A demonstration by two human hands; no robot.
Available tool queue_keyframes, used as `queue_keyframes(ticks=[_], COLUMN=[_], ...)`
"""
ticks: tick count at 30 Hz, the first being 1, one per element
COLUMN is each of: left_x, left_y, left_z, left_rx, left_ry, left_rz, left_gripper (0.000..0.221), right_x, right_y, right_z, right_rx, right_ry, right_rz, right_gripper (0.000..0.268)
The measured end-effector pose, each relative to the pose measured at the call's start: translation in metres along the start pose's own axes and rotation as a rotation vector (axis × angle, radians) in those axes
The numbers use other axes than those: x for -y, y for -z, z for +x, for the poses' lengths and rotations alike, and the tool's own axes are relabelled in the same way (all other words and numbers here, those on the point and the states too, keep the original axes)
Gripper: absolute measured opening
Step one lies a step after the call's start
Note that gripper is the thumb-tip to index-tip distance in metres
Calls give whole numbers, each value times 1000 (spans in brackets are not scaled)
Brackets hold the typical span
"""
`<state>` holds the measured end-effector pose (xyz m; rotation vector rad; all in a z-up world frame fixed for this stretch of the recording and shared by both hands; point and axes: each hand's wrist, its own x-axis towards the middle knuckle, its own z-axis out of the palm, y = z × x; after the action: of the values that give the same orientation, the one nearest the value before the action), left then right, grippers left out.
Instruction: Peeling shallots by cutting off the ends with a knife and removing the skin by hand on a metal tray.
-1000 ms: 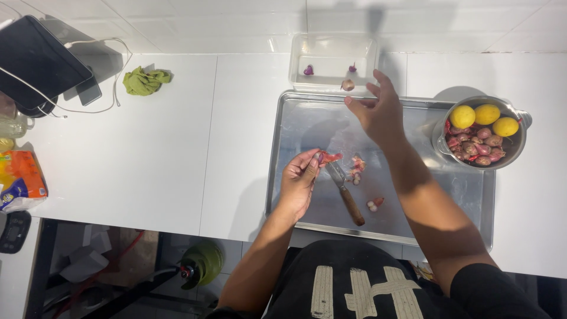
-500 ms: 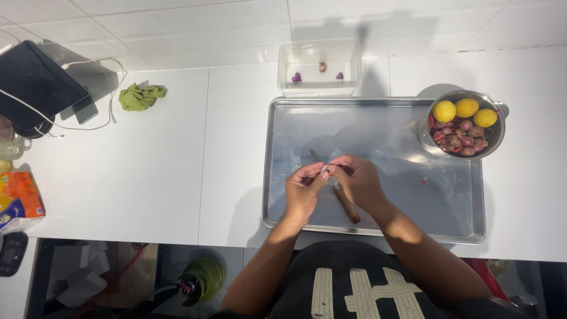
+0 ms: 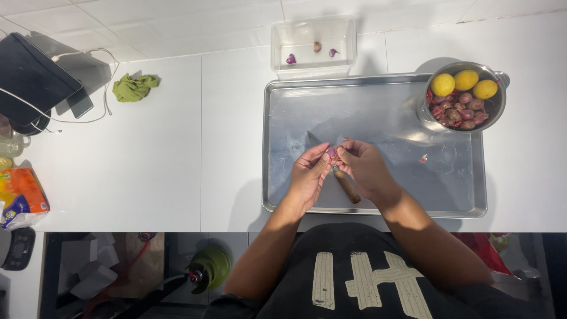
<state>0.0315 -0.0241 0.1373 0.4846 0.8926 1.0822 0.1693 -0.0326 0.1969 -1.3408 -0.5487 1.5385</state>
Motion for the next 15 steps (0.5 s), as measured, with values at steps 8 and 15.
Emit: queue_keyframes(ticks=[8,15], left_x=[-7,10], left_y=[-3,8], left_z=[2,19], left_rx=[-132,-32], left_ry=[-29,40], left_rz=[413,385], left_gripper=[42,32], right_x=[-7,-33], right_y=[11,32], right_z=[-3,13], right_rx=[-150,56], right_ry=[249,57], right_rz=[-525,-20], right_gripper=[10,10])
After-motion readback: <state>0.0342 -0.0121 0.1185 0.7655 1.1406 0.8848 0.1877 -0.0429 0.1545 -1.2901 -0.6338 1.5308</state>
